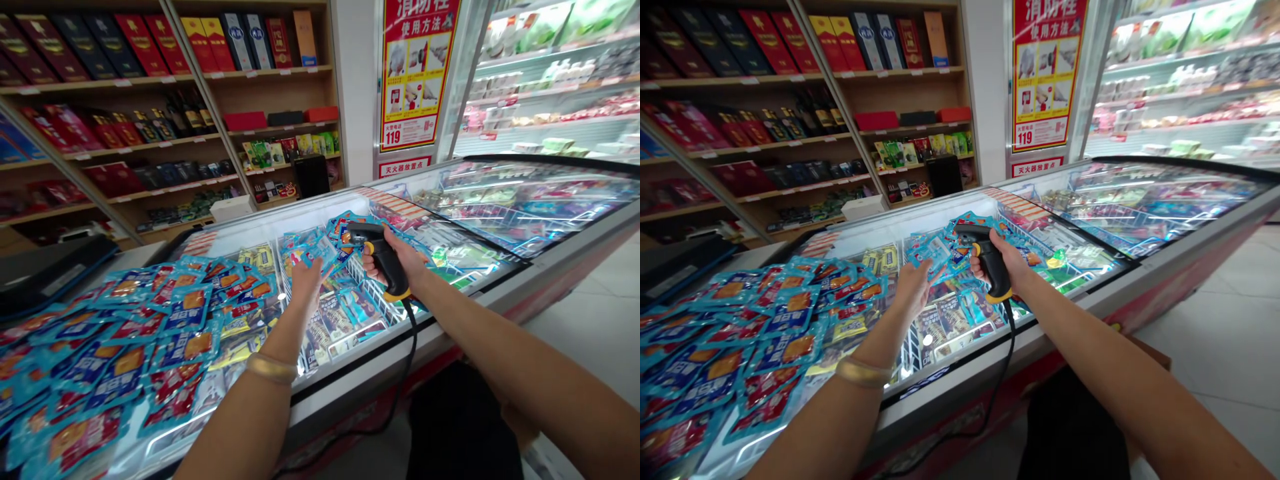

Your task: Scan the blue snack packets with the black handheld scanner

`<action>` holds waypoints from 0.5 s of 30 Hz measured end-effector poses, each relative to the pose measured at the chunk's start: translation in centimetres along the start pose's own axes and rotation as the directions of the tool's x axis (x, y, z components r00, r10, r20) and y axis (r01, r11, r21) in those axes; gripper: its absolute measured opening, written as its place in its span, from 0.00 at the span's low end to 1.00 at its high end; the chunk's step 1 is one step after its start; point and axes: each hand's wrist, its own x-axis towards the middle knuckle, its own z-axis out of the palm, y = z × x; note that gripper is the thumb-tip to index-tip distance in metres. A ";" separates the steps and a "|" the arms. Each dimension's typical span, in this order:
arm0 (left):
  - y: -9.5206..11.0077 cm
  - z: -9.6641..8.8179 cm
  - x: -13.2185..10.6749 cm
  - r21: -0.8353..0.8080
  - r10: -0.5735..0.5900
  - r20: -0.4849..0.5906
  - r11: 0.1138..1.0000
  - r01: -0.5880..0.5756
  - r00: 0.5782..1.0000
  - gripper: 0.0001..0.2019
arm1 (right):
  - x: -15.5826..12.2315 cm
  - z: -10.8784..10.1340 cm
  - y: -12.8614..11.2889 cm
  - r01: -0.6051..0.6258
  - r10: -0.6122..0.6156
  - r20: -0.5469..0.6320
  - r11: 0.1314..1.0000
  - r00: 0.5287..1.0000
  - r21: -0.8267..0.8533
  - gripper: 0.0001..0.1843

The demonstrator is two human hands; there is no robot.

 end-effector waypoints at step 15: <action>0.6 0.4 -0.4 -0.033 -0.038 0.005 0.999 0.038 0.999 0.14 | -0.1 0.1 0.1 -0.036 0.036 -0.015 0.999 0.999 0.004 0.29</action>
